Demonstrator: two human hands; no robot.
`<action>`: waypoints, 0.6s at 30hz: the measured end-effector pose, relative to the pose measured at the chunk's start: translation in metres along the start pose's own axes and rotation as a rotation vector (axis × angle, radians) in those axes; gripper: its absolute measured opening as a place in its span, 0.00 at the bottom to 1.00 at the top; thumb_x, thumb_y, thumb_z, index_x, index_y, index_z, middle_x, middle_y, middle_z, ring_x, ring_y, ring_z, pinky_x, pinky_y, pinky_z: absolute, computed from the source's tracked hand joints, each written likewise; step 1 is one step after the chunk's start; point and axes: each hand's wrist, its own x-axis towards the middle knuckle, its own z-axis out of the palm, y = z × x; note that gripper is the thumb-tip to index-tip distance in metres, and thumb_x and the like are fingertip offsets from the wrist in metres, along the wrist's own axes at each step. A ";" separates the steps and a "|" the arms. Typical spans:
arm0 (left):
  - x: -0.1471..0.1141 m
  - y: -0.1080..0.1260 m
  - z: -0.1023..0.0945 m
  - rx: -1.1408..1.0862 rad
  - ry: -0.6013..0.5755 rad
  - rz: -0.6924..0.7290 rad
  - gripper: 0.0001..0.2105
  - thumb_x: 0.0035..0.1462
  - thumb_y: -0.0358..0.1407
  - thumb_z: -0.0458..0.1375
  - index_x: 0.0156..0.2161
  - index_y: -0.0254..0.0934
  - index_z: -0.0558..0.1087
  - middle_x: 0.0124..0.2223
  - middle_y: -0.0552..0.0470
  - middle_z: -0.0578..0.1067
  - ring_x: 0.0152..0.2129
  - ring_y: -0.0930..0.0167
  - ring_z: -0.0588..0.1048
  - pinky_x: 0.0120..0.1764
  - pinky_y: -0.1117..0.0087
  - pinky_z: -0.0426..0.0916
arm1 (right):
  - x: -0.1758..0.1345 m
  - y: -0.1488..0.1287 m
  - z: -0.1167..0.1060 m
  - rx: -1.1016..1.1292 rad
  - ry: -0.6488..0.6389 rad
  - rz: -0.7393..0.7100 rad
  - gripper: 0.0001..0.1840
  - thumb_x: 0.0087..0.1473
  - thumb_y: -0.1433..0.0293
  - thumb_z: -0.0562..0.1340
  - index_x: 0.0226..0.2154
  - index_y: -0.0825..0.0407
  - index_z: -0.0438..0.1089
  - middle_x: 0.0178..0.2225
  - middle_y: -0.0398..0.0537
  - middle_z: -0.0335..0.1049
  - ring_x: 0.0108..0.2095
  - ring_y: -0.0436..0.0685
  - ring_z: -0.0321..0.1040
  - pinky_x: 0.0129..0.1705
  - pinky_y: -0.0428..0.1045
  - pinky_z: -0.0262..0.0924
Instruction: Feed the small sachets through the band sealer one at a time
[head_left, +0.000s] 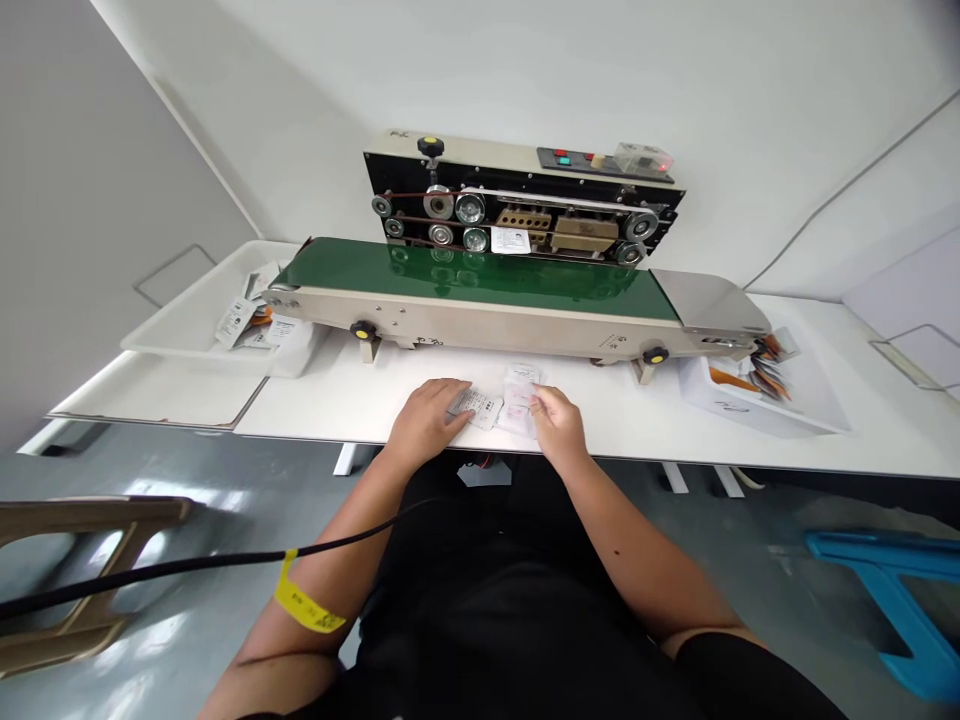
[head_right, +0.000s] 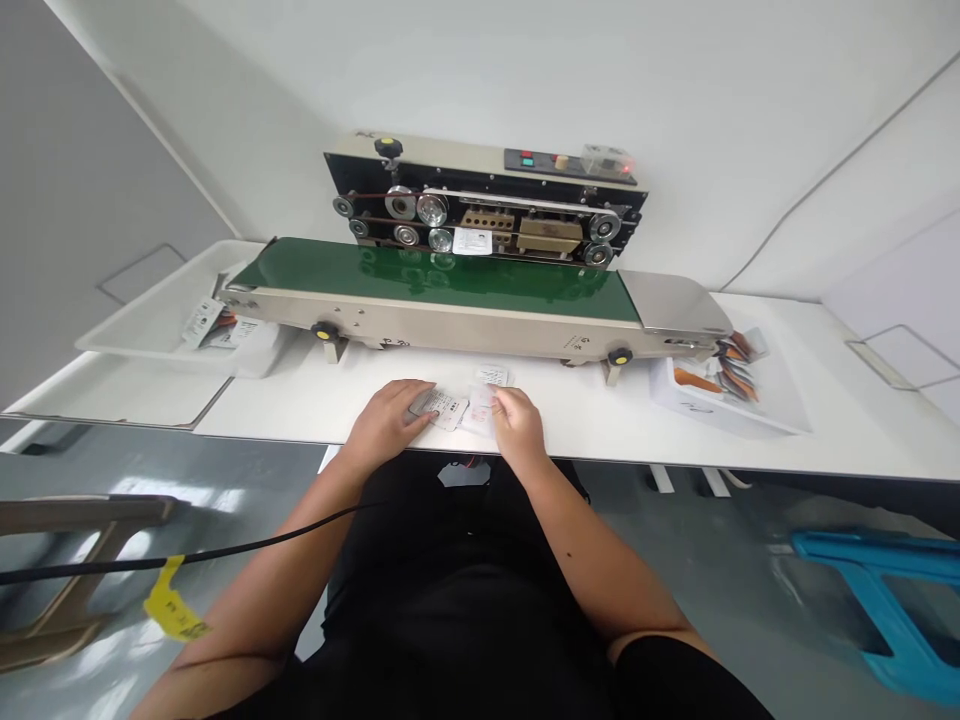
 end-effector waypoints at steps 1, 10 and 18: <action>0.000 0.001 0.000 0.010 -0.008 -0.005 0.21 0.66 0.39 0.63 0.62 0.39 0.75 0.58 0.42 0.80 0.56 0.55 0.77 0.60 0.49 0.72 | 0.001 0.002 -0.001 0.119 0.070 0.077 0.17 0.68 0.59 0.61 0.52 0.46 0.79 0.50 0.52 0.81 0.51 0.63 0.78 0.55 0.62 0.74; -0.001 0.001 -0.001 0.047 -0.057 -0.005 0.19 0.68 0.40 0.62 0.61 0.37 0.75 0.59 0.42 0.79 0.56 0.55 0.76 0.61 0.49 0.71 | 0.018 -0.002 -0.009 0.785 0.280 0.263 0.29 0.48 0.65 0.77 0.49 0.46 0.69 0.45 0.46 0.80 0.46 0.57 0.78 0.50 0.56 0.75; 0.000 0.004 -0.002 0.058 -0.066 -0.010 0.18 0.68 0.40 0.61 0.60 0.38 0.76 0.58 0.42 0.80 0.56 0.55 0.77 0.60 0.49 0.72 | 0.017 -0.005 -0.011 0.818 0.268 0.293 0.21 0.54 0.57 0.74 0.47 0.47 0.73 0.47 0.49 0.80 0.50 0.59 0.78 0.54 0.59 0.74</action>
